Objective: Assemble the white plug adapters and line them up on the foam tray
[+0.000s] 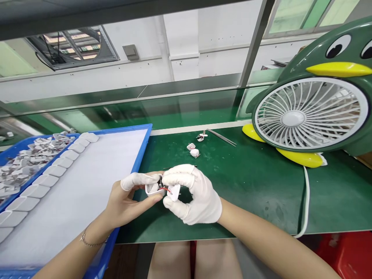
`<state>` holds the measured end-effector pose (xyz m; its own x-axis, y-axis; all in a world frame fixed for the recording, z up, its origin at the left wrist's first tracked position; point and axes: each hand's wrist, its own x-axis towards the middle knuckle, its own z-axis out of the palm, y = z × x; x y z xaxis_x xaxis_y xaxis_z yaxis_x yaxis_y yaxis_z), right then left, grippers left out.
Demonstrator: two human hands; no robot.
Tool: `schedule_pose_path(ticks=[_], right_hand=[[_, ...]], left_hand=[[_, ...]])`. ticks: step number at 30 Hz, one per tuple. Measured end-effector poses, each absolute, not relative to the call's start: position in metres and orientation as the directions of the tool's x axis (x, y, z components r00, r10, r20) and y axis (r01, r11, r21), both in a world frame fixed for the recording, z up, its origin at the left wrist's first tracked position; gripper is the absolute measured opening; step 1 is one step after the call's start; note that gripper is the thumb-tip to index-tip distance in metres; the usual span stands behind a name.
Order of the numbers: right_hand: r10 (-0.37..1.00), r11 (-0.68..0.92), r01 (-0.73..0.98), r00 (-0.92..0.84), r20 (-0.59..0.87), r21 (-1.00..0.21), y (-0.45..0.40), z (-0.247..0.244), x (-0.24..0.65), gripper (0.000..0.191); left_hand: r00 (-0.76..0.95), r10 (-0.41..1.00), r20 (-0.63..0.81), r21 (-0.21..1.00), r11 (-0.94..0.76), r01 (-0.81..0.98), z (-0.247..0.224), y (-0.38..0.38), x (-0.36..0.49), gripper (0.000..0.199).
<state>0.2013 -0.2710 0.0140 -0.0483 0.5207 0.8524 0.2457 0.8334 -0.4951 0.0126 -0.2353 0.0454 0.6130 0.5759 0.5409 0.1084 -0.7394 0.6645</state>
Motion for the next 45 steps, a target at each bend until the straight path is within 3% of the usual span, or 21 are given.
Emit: schedule_pose_path(ticks=[7, 17, 19, 22, 24, 26, 28, 30, 32, 34, 36, 40, 42, 45], right_hand=[[0.51, 0.833, 0.272, -0.039, 0.859, -0.482, -0.27, 0.012, 0.201, 0.047], [0.501, 0.845, 0.249, -0.057, 0.864, -0.473, -0.271, 0.012, 0.199, 0.046], [0.57, 0.813, 0.186, -0.059, 0.82, -0.552, -0.269, 0.01, 0.201, 0.04], [0.729, 0.682, 0.038, 0.048, 0.683, -0.731, -0.26, 0.007, 0.208, 0.041], [0.76, 0.617, 0.14, 0.148, 0.633, -0.774, -0.248, 0.003, 0.214, 0.031], [0.741, 0.576, 0.433, 0.08, 0.666, -0.693, -0.236, -0.002, 0.217, 0.022], [0.753, 0.539, 0.695, -0.144, 0.642, -0.476, -0.227, -0.009, 0.216, 0.024], [0.797, 0.507, 0.812, -0.313, 0.516, -0.29, -0.222, -0.018, 0.212, 0.029], [0.831, 0.479, 0.847, -0.353, 0.43, -0.232, -0.221, -0.024, 0.208, 0.02], [0.836, 0.489, 0.824, -0.349, 0.423, -0.286, -0.221, -0.028, 0.206, 0.008], [0.855, 0.477, 0.769, -0.292, 0.429, -0.426, -0.223, -0.029, 0.205, 0.008], [0.904, 0.346, 0.542, 0.029, 0.428, -0.766, -0.231, -0.022, 0.206, 0.015], [0.857, 0.395, 0.424, 0.151, 0.493, -0.815, -0.239, -0.016, 0.207, 0.02], [0.81, 0.484, 0.359, 0.161, 0.564, -0.798, -0.251, -0.006, 0.207, 0.023]], left_hand=[[0.555, 0.673, 0.489, 0.79, -0.611, 0.045, 0.046, -0.237, 0.016, 0.045], [0.574, 0.608, 0.549, 0.678, -0.725, 0.119, 0.038, -0.237, 0.011, 0.031], [0.551, 0.67, 0.498, 0.756, -0.647, 0.102, 0.04, -0.237, 0.013, 0.027], [0.505, 0.803, 0.317, 0.934, -0.357, -0.019, 0.045, -0.233, 0.017, 0.032], [0.483, 0.848, 0.218, 0.976, -0.179, -0.126, 0.049, -0.228, 0.019, 0.036], [0.435, 0.884, 0.171, 0.975, -0.088, -0.205, 0.052, -0.222, 0.019, 0.033], [0.375, 0.916, 0.14, 0.967, -0.045, -0.251, 0.053, -0.217, 0.018, 0.029], [0.332, 0.936, 0.117, 0.961, -0.023, -0.274, 0.054, -0.215, 0.017, 0.032], [0.324, 0.94, 0.111, 0.966, -0.026, -0.257, 0.054, -0.215, 0.016, 0.037], [0.345, 0.931, 0.118, 0.974, -0.041, -0.222, 0.054, -0.217, 0.015, 0.045], [0.39, 0.91, 0.139, 0.979, -0.067, -0.193, 0.054, -0.22, 0.014, 0.048], [0.527, 0.839, 0.134, 0.991, -0.102, -0.09, 0.053, -0.226, 0.012, 0.036], [0.579, 0.806, 0.122, 0.992, -0.119, -0.044, 0.051, -0.229, 0.011, 0.043], [0.609, 0.784, 0.124, 0.986, -0.164, 0.009, 0.048, -0.23, 0.011, 0.062]])
